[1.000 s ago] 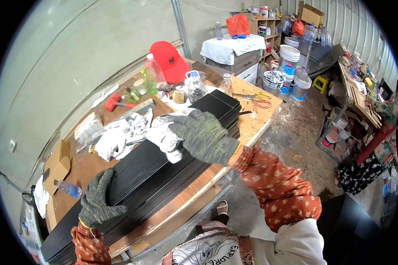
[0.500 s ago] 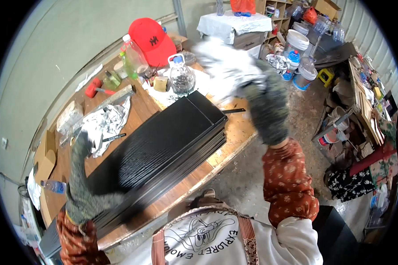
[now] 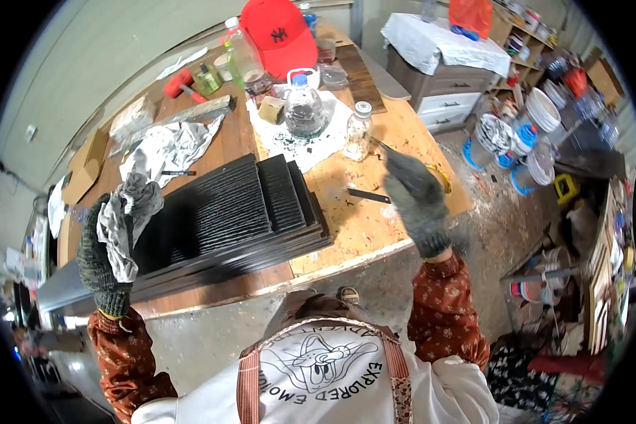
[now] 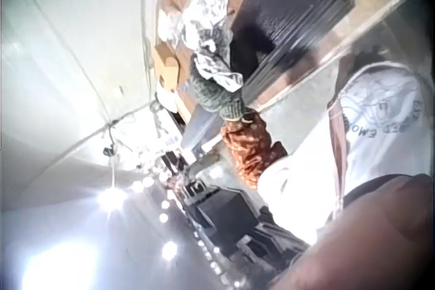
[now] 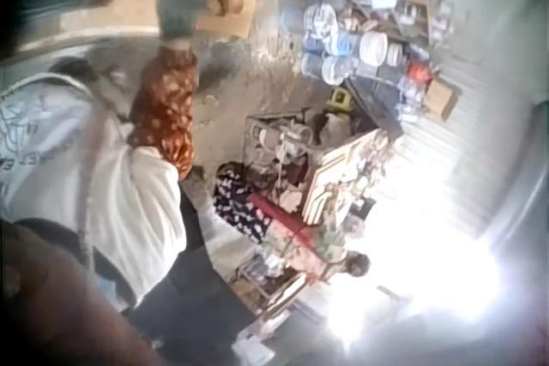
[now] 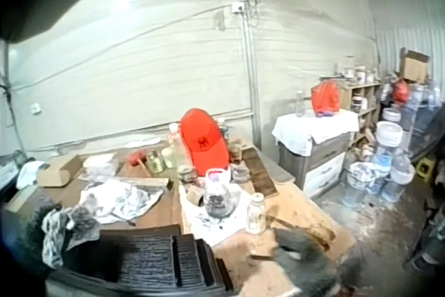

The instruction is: Cleaning and polishing black furniture planks using a sponge and cloth.

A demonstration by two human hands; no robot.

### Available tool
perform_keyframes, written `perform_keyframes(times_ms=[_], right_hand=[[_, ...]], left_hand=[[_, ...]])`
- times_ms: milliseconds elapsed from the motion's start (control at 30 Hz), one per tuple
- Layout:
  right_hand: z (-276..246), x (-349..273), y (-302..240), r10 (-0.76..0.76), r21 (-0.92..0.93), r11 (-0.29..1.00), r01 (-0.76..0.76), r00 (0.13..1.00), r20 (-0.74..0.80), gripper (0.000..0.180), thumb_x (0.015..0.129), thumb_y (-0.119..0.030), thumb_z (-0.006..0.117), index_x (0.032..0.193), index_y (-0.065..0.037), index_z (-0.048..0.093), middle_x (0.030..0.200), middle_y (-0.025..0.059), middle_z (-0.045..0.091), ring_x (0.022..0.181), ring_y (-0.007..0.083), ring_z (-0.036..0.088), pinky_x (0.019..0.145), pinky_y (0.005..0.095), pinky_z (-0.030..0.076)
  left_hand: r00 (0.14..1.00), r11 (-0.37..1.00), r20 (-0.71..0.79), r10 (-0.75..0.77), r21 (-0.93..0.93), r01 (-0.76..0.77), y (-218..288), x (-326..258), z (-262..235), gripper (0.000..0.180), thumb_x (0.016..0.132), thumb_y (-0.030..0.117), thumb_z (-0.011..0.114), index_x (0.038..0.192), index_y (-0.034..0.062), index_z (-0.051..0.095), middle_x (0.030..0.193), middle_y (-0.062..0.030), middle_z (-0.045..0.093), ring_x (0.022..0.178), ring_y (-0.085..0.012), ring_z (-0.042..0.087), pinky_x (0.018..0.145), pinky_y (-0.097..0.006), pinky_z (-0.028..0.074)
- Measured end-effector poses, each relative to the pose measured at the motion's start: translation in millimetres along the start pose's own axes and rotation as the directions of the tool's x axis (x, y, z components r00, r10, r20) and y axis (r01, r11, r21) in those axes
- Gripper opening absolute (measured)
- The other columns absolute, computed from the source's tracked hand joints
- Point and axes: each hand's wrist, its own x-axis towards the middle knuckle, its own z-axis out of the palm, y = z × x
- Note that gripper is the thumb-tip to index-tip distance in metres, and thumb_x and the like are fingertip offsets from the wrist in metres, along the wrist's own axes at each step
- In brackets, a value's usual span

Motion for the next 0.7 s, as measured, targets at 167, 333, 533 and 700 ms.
perform_keyframes(times_ms=[167, 333, 533, 700], right_hand=[[8, 27, 97, 0.112, 0.060, 0.992, -0.107, 0.991, -0.078, 0.076, 0.077, -0.013, 0.076, 0.139, 0.002, 0.035, 0.134, 0.0194, 0.047, 0.125, 0.0265, 0.046, 0.105, 0.0315, 0.037], [62, 89, 101, 0.055, -0.177, 0.983, -0.052, 0.998, 0.012, 0.109, 0.067, -0.021, 0.084, 0.147, 0.002, 0.013, 0.146, 0.0225, 0.033, 0.135, 0.0291, 0.034, 0.110, 0.0342, 0.030], [79, 130, 190, -0.055, -0.053, 0.997, 0.058, 0.997, 0.054, 0.087, 0.071, -0.019, 0.078, 0.142, -0.001, 0.030, 0.136, 0.0191, 0.046, 0.124, 0.0287, 0.047, 0.105, 0.0360, 0.037], [55, 112, 55, -0.390, -0.078, 0.899, 0.430, 0.869, 0.304, 0.076, 0.076, -0.022, 0.076, 0.138, -0.003, 0.038, 0.127, 0.0157, 0.051, 0.117, 0.0301, 0.052, 0.099, 0.0389, 0.042]], left_hand=[[0.979, 0.950, 0.173, 0.111, 0.270, -0.155, 55, -18, 13, 0.056, 0.080, 0.009, 0.066, 0.132, 0.0027, 0.048, 0.129, -0.0148, 0.055, 0.120, -0.0279, 0.053, 0.103, -0.037, 0.039], [0.952, 1.000, 0.305, 0.000, 0.028, -0.009, 74, -26, -1, 0.080, 0.071, 0.021, 0.078, 0.139, 0.0045, 0.039, 0.137, -0.0148, 0.046, 0.128, -0.0289, 0.044, 0.106, -0.039, 0.035], [0.945, 0.943, 0.094, -0.312, 0.148, 0.297, 91, -13, 37, 0.049, 0.079, 0.021, 0.076, 0.119, 0.0025, 0.054, 0.108, -0.0138, 0.063, 0.097, -0.0231, 0.062, 0.086, -0.034, 0.049], [0.984, 0.944, 0.026, -0.176, 0.289, 0.161, 92, -22, 30, 0.056, 0.078, 0.024, 0.074, 0.127, 0.0055, 0.053, 0.110, -0.0165, 0.063, 0.103, -0.0315, 0.060, 0.090, -0.040, 0.046]])
